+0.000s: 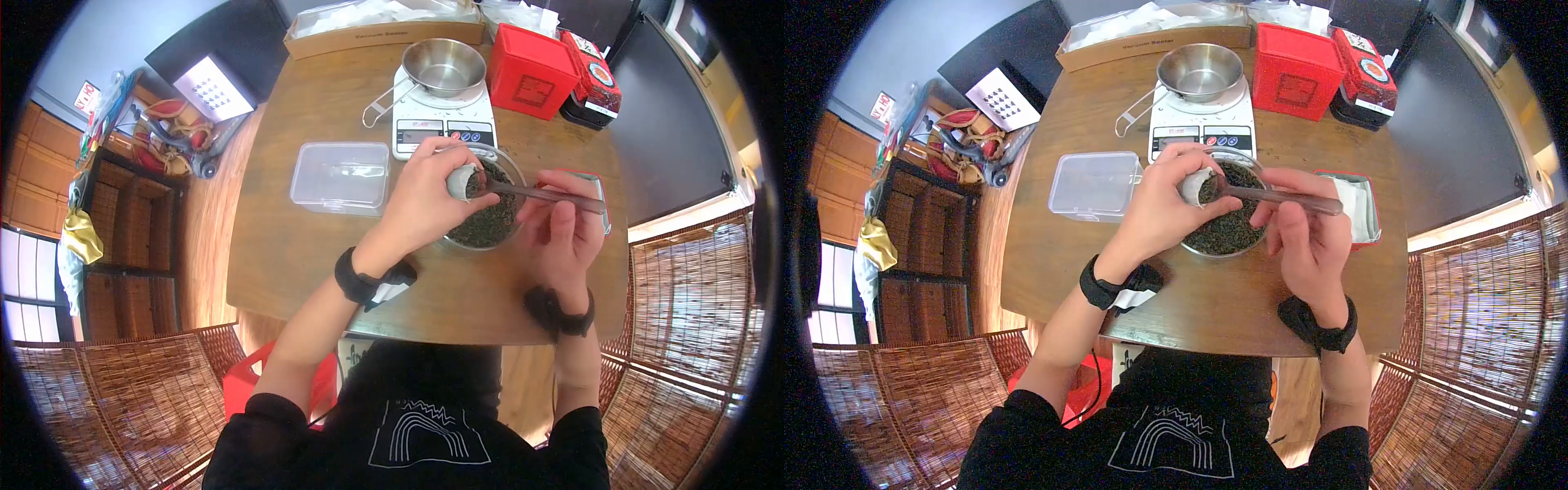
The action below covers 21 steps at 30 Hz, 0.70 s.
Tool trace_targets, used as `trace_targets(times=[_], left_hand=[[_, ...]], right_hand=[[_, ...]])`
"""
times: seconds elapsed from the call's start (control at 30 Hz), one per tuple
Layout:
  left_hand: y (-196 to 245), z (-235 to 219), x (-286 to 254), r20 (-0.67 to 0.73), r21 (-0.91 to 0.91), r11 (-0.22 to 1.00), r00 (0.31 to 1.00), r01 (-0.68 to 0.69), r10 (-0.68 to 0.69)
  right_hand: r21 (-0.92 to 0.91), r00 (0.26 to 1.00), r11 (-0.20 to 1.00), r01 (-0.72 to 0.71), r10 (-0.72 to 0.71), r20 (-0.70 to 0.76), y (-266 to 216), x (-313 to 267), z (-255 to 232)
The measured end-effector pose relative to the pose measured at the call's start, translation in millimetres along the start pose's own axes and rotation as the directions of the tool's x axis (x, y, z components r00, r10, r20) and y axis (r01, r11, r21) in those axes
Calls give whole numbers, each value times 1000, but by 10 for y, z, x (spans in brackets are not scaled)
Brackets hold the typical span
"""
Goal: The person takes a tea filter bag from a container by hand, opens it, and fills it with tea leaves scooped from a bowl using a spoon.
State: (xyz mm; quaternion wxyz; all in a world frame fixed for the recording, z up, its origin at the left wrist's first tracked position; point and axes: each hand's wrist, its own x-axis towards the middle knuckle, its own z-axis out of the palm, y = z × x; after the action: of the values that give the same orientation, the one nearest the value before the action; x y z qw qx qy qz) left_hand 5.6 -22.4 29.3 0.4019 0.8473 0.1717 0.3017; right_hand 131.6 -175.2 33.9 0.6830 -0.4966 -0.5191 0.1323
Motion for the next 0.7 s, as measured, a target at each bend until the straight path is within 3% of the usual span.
trace_targets(times=[0.1,0.4,0.7], left_hand=[[2,0,0,0,6,1000,1000,11,-11],[-33,25,4,-27,3,1000,1000,2,-2],[-83,57,7,-65,-7,1000,998,13,-13]], right_hand=[[-33,997,998,57,-58,-47,1,24,22],[-68,984,998,15,-26,-177,-24,20,13],[-81,987,988,134,-140,-78,34,27,-28]])
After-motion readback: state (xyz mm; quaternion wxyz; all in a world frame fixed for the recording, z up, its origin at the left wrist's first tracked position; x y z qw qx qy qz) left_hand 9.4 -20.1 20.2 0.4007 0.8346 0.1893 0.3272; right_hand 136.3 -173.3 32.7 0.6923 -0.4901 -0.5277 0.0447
